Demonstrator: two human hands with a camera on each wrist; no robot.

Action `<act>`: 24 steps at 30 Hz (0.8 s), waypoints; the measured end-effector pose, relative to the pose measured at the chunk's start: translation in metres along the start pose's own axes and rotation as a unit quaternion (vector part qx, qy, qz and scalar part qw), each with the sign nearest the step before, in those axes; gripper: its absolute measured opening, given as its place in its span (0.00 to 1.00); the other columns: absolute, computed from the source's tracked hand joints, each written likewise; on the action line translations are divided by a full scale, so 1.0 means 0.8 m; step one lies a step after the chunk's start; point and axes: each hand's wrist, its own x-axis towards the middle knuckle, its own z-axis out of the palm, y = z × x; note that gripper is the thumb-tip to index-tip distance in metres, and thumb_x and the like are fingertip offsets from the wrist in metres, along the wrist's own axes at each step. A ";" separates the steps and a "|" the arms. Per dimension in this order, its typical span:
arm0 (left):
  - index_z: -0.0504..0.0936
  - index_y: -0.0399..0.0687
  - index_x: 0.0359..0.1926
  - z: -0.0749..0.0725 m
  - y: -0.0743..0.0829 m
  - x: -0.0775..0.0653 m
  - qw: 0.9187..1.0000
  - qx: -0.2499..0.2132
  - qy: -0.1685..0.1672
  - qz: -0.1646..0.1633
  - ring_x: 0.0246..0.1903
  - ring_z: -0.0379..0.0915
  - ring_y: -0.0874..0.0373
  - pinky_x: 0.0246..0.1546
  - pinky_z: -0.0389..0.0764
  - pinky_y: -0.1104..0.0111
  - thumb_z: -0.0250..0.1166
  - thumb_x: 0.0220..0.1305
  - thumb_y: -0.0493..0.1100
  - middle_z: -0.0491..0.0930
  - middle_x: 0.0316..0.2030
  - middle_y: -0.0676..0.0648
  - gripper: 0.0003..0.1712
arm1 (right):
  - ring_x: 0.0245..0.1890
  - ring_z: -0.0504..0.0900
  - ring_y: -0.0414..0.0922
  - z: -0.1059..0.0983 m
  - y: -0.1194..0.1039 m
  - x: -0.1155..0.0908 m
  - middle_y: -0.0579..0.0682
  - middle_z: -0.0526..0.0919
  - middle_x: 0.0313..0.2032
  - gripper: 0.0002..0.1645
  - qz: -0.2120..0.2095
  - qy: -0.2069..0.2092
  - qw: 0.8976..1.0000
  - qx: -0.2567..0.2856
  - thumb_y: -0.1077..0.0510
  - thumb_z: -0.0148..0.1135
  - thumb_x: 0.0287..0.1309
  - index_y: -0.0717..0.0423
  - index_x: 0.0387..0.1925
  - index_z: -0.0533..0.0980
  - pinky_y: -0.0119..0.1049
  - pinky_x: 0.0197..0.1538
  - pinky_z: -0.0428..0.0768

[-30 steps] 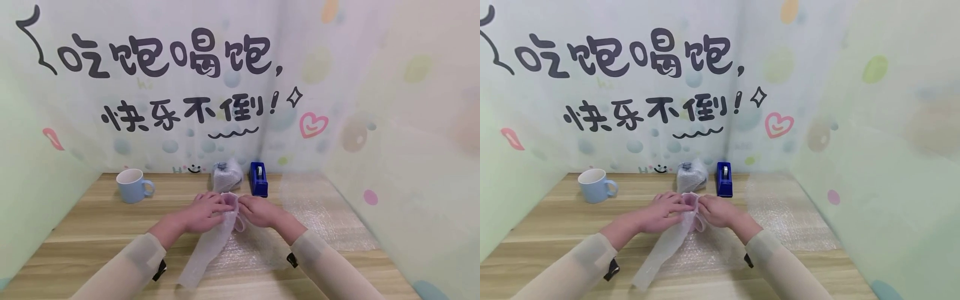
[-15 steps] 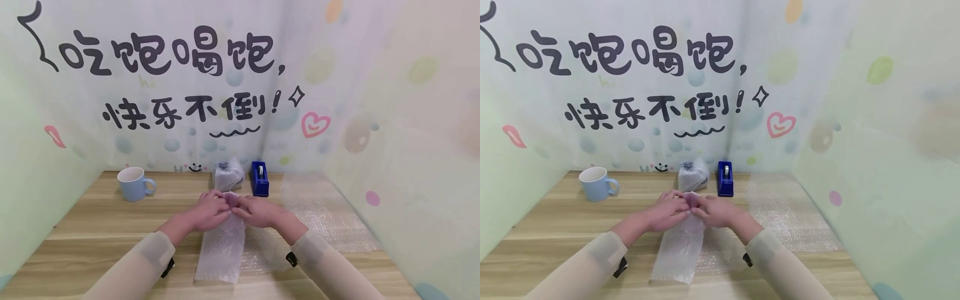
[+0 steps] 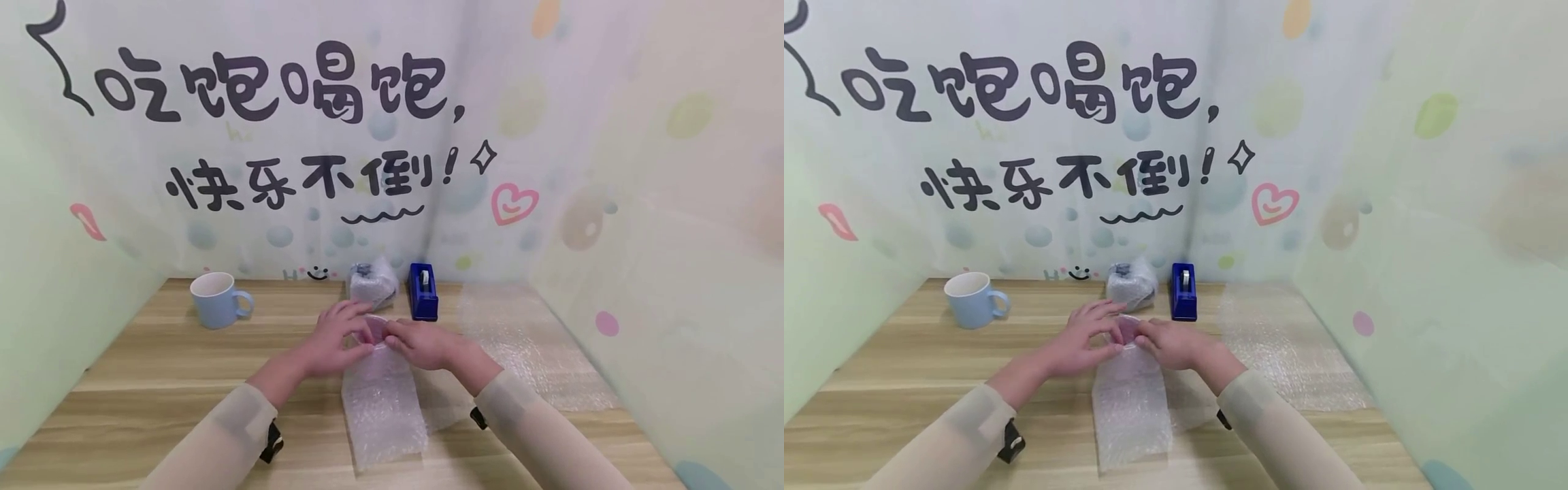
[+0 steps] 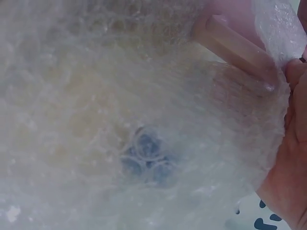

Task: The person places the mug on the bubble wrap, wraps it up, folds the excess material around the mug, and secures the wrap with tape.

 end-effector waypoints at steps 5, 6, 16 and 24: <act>0.86 0.60 0.41 -0.004 -0.009 0.002 0.997 -0.028 -0.060 -0.039 0.84 0.52 0.28 0.81 0.50 0.28 0.64 0.79 0.53 0.63 0.84 0.38 0.08 | 0.55 0.84 0.47 0.000 -0.001 -0.001 0.50 0.84 0.58 0.19 0.001 0.001 1.000 -0.007 0.46 0.42 0.89 0.48 0.61 0.76 0.51 0.62 0.83; 0.86 0.60 0.40 -0.004 -0.010 0.002 0.996 -0.033 -0.066 -0.044 0.83 0.55 0.29 0.81 0.52 0.29 0.64 0.79 0.53 0.63 0.84 0.39 0.09 | 0.55 0.84 0.47 0.000 -0.001 -0.001 0.50 0.84 0.58 0.19 0.000 0.003 1.000 -0.009 0.46 0.42 0.90 0.48 0.61 0.76 0.51 0.62 0.84; 0.91 0.50 0.44 -0.012 -0.011 0.008 0.999 -0.032 -0.042 -0.003 0.78 0.69 0.32 0.77 0.68 0.34 0.65 0.78 0.47 0.78 0.74 0.36 0.10 | 0.52 0.83 0.45 0.001 0.001 0.003 0.47 0.84 0.56 0.19 0.000 0.010 1.000 -0.004 0.43 0.42 0.89 0.45 0.60 0.76 0.50 0.59 0.84; 0.94 0.44 0.51 -0.014 -0.010 0.012 0.998 0.007 -0.061 0.003 0.75 0.72 0.29 0.77 0.72 0.37 0.67 0.77 0.47 0.74 0.75 0.30 0.14 | 0.51 0.87 0.49 0.007 -0.028 -0.019 0.52 0.86 0.54 0.20 -0.004 0.114 0.990 -0.079 0.44 0.56 0.84 0.52 0.63 0.76 0.46 0.53 0.89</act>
